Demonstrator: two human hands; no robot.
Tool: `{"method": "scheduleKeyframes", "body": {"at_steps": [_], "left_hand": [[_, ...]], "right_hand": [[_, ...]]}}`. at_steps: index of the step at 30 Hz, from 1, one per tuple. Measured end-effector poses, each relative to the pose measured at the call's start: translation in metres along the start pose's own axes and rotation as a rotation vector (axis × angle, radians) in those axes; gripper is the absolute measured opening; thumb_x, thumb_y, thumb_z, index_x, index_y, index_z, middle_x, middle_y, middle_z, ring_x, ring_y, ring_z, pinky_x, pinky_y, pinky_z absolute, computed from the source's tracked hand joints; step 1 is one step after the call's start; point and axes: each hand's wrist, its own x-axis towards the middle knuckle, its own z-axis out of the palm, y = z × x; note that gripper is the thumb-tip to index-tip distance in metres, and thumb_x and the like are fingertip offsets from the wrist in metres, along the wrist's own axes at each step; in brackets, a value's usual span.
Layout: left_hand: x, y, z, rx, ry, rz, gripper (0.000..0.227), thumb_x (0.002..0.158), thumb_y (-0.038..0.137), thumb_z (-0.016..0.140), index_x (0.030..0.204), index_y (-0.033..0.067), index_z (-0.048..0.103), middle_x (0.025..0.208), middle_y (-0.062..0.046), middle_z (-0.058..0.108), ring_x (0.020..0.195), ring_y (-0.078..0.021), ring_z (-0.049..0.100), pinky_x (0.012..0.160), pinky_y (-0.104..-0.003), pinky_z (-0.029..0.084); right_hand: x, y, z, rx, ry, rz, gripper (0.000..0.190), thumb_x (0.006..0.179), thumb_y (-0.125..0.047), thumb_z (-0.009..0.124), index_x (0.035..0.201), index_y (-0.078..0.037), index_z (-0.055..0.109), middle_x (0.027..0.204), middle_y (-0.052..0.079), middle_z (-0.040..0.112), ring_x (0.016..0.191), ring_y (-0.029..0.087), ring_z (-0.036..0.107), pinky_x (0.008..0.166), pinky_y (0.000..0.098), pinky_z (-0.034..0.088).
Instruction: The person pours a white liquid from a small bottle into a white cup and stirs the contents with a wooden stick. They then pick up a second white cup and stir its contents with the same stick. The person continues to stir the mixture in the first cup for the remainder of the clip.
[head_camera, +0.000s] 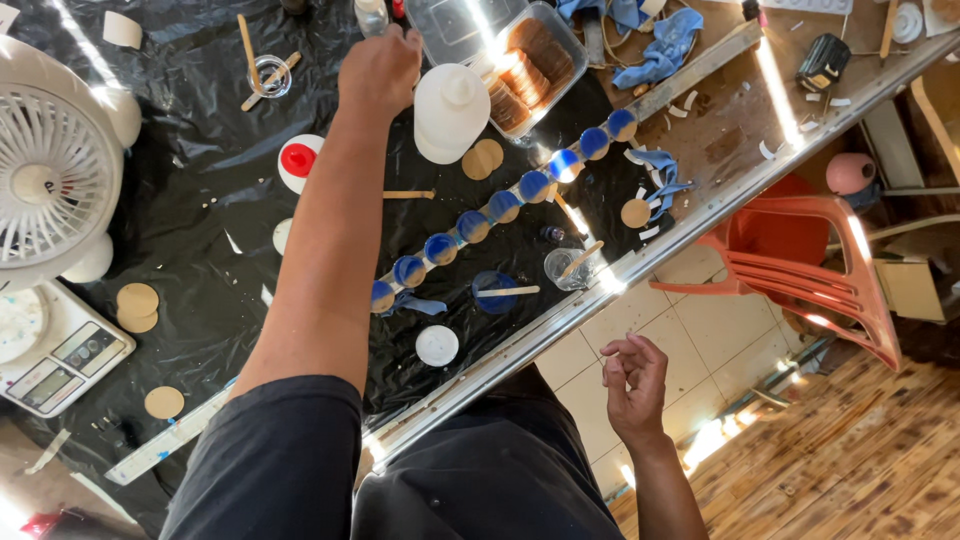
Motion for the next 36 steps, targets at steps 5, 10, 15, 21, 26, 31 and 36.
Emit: {"method": "scheduleKeyframes", "body": {"at_steps": [5, 10, 15, 21, 26, 31, 36], "left_hand": [[-0.010, -0.003, -0.036, 0.032, -0.045, -0.043, 0.060, 0.076, 0.008, 0.086, 0.128, -0.0027, 0.057, 0.110, -0.020, 0.063, 0.079, -0.0497, 0.069, 0.050, -0.056, 0.061], [-0.056, -0.031, -0.091, 0.127, -0.184, -0.092, 0.036, 0.077, 0.037, 0.089, 0.104, 0.0141, 0.081, 0.099, -0.008, 0.076, 0.091, -0.0408, 0.071, 0.058, -0.055, 0.062], [-0.196, -0.008, -0.198, 0.073, 0.280, 0.099, 0.029, 0.075, 0.016, 0.091, 0.094, 0.0029, 0.073, 0.077, -0.011, 0.069, 0.057, -0.0315, 0.067, 0.053, -0.041, 0.056], [-0.342, 0.096, -0.232, -0.410, -0.268, -0.141, 0.052, 0.085, 0.042, 0.075, 0.121, 0.0079, 0.059, 0.105, -0.021, 0.067, 0.081, -0.0475, 0.073, 0.071, -0.058, 0.061], [-0.386, 0.138, -0.209, -0.674, -0.287, -0.246, 0.049, 0.085, 0.036, 0.076, 0.121, 0.0086, 0.058, 0.103, -0.015, 0.068, 0.089, -0.0437, 0.073, 0.076, -0.056, 0.060], [-0.408, 0.155, -0.208, -0.712, -0.201, -0.268, 0.047, 0.086, 0.037, 0.075, 0.122, 0.0123, 0.057, 0.101, -0.008, 0.067, 0.079, -0.0397, 0.072, 0.069, -0.052, 0.060], [-0.415, 0.150, -0.212, -0.645, 0.069, -0.048, 0.028, 0.092, 0.026, 0.073, 0.118, 0.0179, 0.068, 0.109, -0.001, 0.066, 0.093, -0.0265, 0.071, 0.063, -0.039, 0.059]], "right_hand": [[0.004, 0.002, 0.006, 0.011, -0.029, -0.044, 0.036, 0.105, -0.015, 0.053, 0.137, -0.008, 0.039, 0.108, 0.015, 0.066, 0.067, 0.014, 0.055, 0.060, 0.0266, 0.049], [0.017, -0.003, 0.021, 0.029, -0.107, -0.109, 0.038, 0.106, -0.017, 0.054, 0.139, -0.007, 0.039, 0.110, 0.016, 0.065, 0.066, 0.014, 0.055, 0.062, 0.0259, 0.050], [0.040, -0.016, 0.054, 0.091, -0.256, -0.327, 0.032, 0.100, -0.005, 0.059, 0.130, 0.004, 0.054, 0.103, 0.016, 0.070, 0.059, 0.020, 0.064, 0.052, 0.0270, 0.052], [0.044, -0.074, 0.122, 0.237, -0.468, -0.397, 0.037, 0.093, -0.013, 0.076, 0.126, 0.000, 0.068, 0.113, 0.014, 0.070, 0.066, 0.022, 0.071, 0.050, 0.0288, 0.055], [0.027, -0.096, 0.134, 0.248, -0.638, -0.302, 0.051, 0.092, -0.012, 0.078, 0.139, -0.006, 0.057, 0.123, 0.014, 0.066, 0.088, 0.027, 0.072, 0.059, 0.0334, 0.060], [0.016, -0.085, 0.140, 0.237, -0.629, -0.242, 0.044, 0.091, -0.018, 0.080, 0.132, -0.009, 0.065, 0.104, 0.008, 0.070, 0.080, 0.020, 0.073, 0.057, 0.0285, 0.059], [0.020, -0.097, 0.133, 0.354, -0.712, -0.235, 0.040, 0.096, -0.018, 0.077, 0.132, -0.005, 0.064, 0.098, 0.012, 0.070, 0.087, 0.022, 0.071, 0.062, 0.0307, 0.058]]}}
